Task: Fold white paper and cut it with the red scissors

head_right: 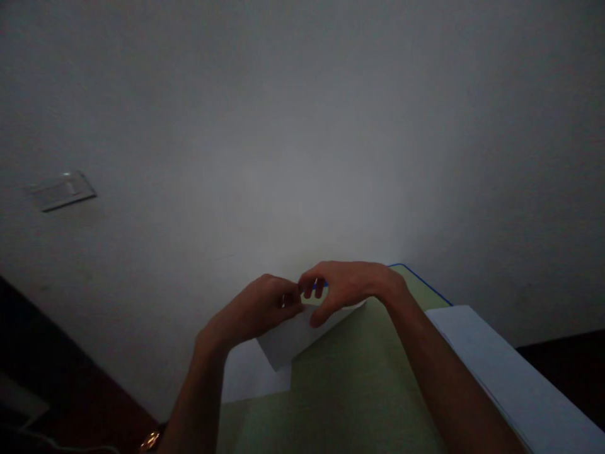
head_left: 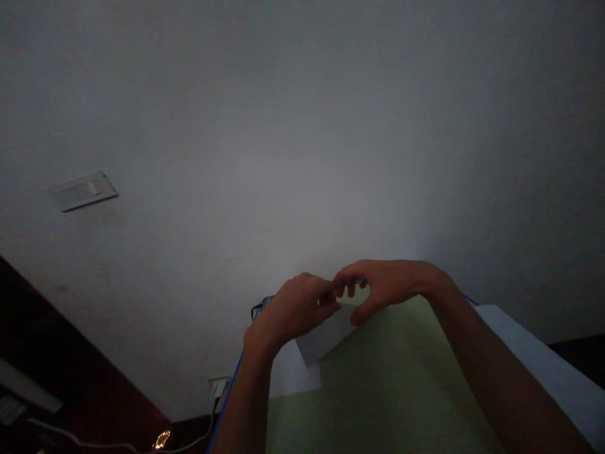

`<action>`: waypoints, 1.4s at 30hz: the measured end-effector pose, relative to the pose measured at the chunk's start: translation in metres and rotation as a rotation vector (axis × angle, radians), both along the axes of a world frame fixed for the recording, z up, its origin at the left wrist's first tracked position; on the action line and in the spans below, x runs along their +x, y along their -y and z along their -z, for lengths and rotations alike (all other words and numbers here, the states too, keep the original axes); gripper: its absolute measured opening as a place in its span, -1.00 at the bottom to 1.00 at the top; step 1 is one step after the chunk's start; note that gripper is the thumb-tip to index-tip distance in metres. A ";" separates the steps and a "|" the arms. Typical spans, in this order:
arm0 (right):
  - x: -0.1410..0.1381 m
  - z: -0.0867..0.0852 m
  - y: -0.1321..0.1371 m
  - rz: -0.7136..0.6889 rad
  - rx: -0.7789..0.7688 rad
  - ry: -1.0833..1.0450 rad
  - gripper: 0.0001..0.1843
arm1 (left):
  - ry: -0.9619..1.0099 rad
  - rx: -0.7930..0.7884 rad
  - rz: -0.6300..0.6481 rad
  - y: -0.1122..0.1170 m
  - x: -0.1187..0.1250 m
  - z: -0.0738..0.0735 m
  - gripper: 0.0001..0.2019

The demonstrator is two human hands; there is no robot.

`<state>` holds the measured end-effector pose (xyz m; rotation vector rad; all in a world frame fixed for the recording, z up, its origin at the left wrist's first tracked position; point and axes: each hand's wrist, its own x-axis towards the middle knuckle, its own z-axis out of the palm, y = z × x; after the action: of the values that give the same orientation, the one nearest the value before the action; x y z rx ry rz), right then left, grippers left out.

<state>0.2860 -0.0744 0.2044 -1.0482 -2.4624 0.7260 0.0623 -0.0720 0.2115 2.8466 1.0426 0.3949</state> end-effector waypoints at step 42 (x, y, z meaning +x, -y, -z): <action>0.078 0.232 0.164 0.302 0.427 0.007 -0.37 | 0.015 -0.110 0.147 0.032 -0.058 0.195 -0.57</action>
<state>0.3637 -0.2381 -0.0275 -1.2040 -2.2475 0.0954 0.0044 -0.1040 0.0160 2.7943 0.8193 0.3345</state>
